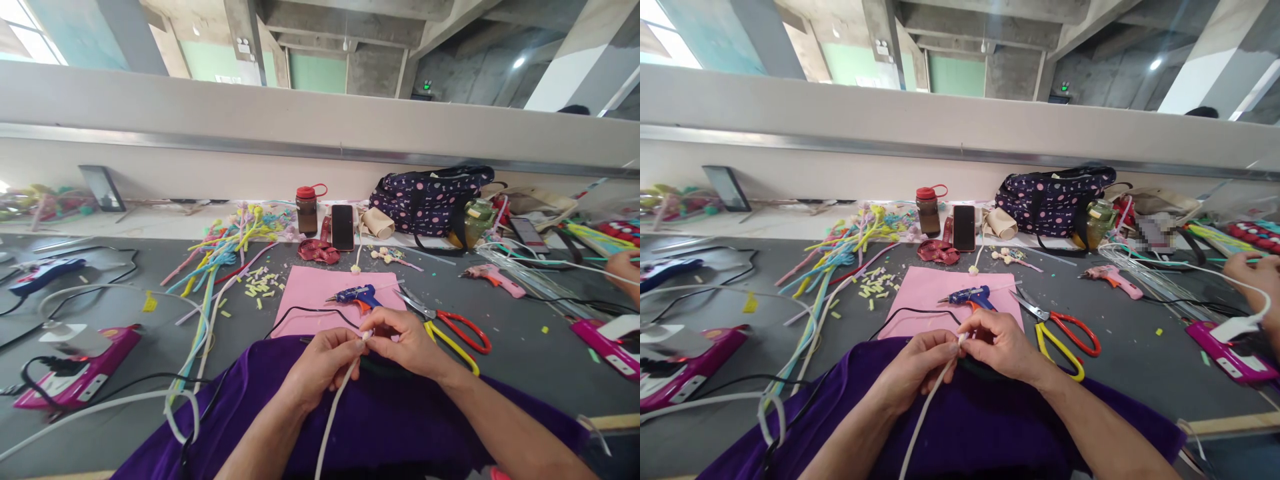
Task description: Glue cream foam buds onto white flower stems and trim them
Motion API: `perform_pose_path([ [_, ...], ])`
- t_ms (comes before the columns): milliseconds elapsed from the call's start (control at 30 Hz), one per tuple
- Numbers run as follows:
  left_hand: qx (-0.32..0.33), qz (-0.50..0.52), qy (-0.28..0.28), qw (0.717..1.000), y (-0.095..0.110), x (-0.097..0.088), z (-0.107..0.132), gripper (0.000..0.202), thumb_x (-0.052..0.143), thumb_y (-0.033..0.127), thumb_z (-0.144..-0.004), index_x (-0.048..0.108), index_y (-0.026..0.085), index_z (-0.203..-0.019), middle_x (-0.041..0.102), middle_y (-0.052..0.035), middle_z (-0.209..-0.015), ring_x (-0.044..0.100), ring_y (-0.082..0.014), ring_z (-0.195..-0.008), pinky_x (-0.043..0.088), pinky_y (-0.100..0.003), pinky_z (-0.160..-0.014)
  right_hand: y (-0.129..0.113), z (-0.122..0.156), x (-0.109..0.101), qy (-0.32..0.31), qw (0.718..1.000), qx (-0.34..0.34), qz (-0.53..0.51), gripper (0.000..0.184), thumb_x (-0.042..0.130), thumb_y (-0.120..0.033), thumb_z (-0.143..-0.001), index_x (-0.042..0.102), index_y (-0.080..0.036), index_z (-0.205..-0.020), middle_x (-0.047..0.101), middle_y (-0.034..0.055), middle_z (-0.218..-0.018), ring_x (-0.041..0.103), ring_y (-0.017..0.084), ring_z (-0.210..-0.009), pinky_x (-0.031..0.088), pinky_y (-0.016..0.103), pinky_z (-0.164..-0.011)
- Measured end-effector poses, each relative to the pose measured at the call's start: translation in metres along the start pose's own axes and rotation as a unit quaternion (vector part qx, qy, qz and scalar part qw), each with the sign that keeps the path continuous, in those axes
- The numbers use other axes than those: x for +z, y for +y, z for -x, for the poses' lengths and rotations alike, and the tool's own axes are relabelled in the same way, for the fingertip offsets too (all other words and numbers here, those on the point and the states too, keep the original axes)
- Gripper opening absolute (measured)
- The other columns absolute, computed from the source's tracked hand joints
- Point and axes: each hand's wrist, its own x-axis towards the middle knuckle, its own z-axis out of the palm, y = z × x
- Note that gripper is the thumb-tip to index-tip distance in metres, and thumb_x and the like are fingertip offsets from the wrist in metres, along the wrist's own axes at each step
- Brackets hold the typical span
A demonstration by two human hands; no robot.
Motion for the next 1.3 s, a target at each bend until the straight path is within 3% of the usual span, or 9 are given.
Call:
perform_pose_path([
  [200,0.019,0.033,0.019,0.999,-0.0018,-0.0002,-0.0017,0.023,0.064,0.034,-0.076,0.055,0.014,-0.071,0.055,0.0027,-0.051,0.039,-0.0021,-0.040,0.029,-0.012,-0.040,-0.0028,-0.0002,0.0001,-0.002,1.000,-0.023,0.021,0.007,0.061,-0.018,-0.079,0.062,-0.016,-0.086,0.053,-0.0025,-0.069,0.043,0.008,-0.054,0.035,0.019,-0.050],
  [433,-0.014,0.105,-0.028,0.994,-0.0069,-0.0033,-0.0021,0.018,0.064,0.028,-0.074,0.054,0.014,-0.079,0.058,0.0003,-0.058,0.055,-0.0089,-0.046,0.042,-0.016,-0.040,-0.0045,-0.0007,-0.0005,-0.012,0.999,-0.029,0.027,0.010,0.059,-0.013,-0.077,0.062,-0.016,-0.087,0.054,-0.0016,-0.071,0.048,0.008,-0.057,0.038,0.019,-0.051],
  [667,-0.008,0.107,-0.030,0.994,-0.0039,-0.0015,-0.0029,0.018,0.062,0.029,-0.076,0.051,0.015,-0.076,0.058,0.0012,-0.062,0.054,-0.0067,-0.041,0.039,-0.013,-0.034,-0.0081,-0.0001,-0.0005,-0.026,0.999,-0.023,0.039,0.025,0.059,-0.008,-0.073,0.062,-0.017,-0.096,0.059,-0.0002,-0.078,0.048,0.008,-0.058,0.040,0.020,-0.053],
  [1033,0.012,0.101,-0.012,0.995,-0.0036,-0.0019,-0.0024,0.020,0.063,0.031,-0.075,0.052,0.015,-0.075,0.057,0.0018,-0.062,0.042,-0.0025,-0.036,0.027,-0.012,-0.030,-0.0033,0.0001,-0.0023,0.010,1.000,-0.022,0.017,0.030,0.058,-0.015,-0.076,0.059,-0.020,-0.105,0.055,-0.0017,-0.074,0.047,0.009,-0.055,0.039,0.020,-0.051],
  [1133,0.013,0.093,0.008,0.996,-0.0024,-0.0012,-0.0023,0.020,0.063,0.030,-0.074,0.050,0.015,-0.074,0.056,0.0023,-0.060,0.041,-0.0023,-0.036,0.024,-0.012,-0.030,-0.0001,0.0004,-0.0033,0.047,0.999,-0.002,-0.006,0.023,0.057,-0.016,-0.077,0.060,-0.019,-0.099,0.056,-0.0011,-0.074,0.047,0.009,-0.055,0.038,0.021,-0.051],
  [1233,0.015,0.075,0.035,0.996,-0.0011,0.0001,-0.0019,0.022,0.065,0.031,-0.073,0.050,0.015,-0.074,0.056,0.0030,-0.058,0.040,-0.0022,-0.035,0.024,-0.013,-0.031,0.0012,0.0000,-0.0044,0.065,0.998,0.013,-0.009,0.007,0.056,-0.018,-0.078,0.061,-0.018,-0.083,0.054,-0.0017,-0.068,0.045,0.009,-0.054,0.036,0.022,-0.050],
  [1300,0.016,0.061,0.047,0.997,-0.0006,0.0010,-0.0016,0.022,0.065,0.032,-0.072,0.050,0.015,-0.074,0.056,0.0033,-0.058,0.039,-0.0020,-0.035,0.024,-0.012,-0.031,0.0008,-0.0004,-0.0048,0.068,0.997,0.021,-0.006,0.006,0.056,-0.018,-0.079,0.060,-0.017,-0.074,0.052,-0.0022,-0.064,0.044,0.009,-0.053,0.034,0.022,-0.050],
])
